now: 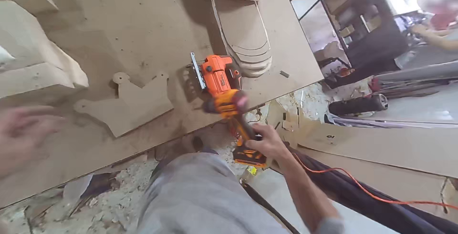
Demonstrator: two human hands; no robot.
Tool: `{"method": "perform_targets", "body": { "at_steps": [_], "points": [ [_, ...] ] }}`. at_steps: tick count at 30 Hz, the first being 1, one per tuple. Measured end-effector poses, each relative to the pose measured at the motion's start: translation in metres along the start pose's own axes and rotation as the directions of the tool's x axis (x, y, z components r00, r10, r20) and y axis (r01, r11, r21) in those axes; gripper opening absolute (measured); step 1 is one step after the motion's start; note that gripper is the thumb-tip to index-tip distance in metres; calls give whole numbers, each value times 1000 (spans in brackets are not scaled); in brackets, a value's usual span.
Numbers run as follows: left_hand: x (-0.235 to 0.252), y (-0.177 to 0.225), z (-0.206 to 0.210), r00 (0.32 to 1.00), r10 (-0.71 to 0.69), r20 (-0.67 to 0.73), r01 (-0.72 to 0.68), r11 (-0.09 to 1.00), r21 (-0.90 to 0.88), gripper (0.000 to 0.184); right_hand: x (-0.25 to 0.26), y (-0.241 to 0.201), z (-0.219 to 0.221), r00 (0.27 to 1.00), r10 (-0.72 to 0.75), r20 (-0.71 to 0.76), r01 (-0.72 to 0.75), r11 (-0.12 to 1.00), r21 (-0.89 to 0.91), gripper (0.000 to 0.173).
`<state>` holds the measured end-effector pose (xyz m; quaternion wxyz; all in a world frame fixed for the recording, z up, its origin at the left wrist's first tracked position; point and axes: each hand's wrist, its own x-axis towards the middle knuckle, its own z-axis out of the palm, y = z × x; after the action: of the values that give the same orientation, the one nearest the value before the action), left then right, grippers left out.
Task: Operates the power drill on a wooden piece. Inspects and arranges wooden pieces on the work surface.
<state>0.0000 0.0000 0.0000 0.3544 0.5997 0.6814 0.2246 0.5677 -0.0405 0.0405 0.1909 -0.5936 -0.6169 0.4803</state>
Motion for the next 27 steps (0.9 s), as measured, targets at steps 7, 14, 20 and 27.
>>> {"method": "perform_targets", "body": {
  "at_steps": [7,14,20,27],
  "points": [
    [95,-10,112,987,57,-148,-2,936,351,73,-61,55,-15,666,402,-629,88,794,601,25],
    [107,24,173,919,-181,-350,301,897,325,67,-63,71,-70,655,140,-742,326,834,445,33],
    [53,25,206,929,-81,-362,239,877,416,58,32,63,-107,724,63,-687,390,784,483,37],
    [43,20,206,920,-60,-388,214,906,366,57,56,12,-82,789,-293,-540,566,689,452,54]
  ]
}}
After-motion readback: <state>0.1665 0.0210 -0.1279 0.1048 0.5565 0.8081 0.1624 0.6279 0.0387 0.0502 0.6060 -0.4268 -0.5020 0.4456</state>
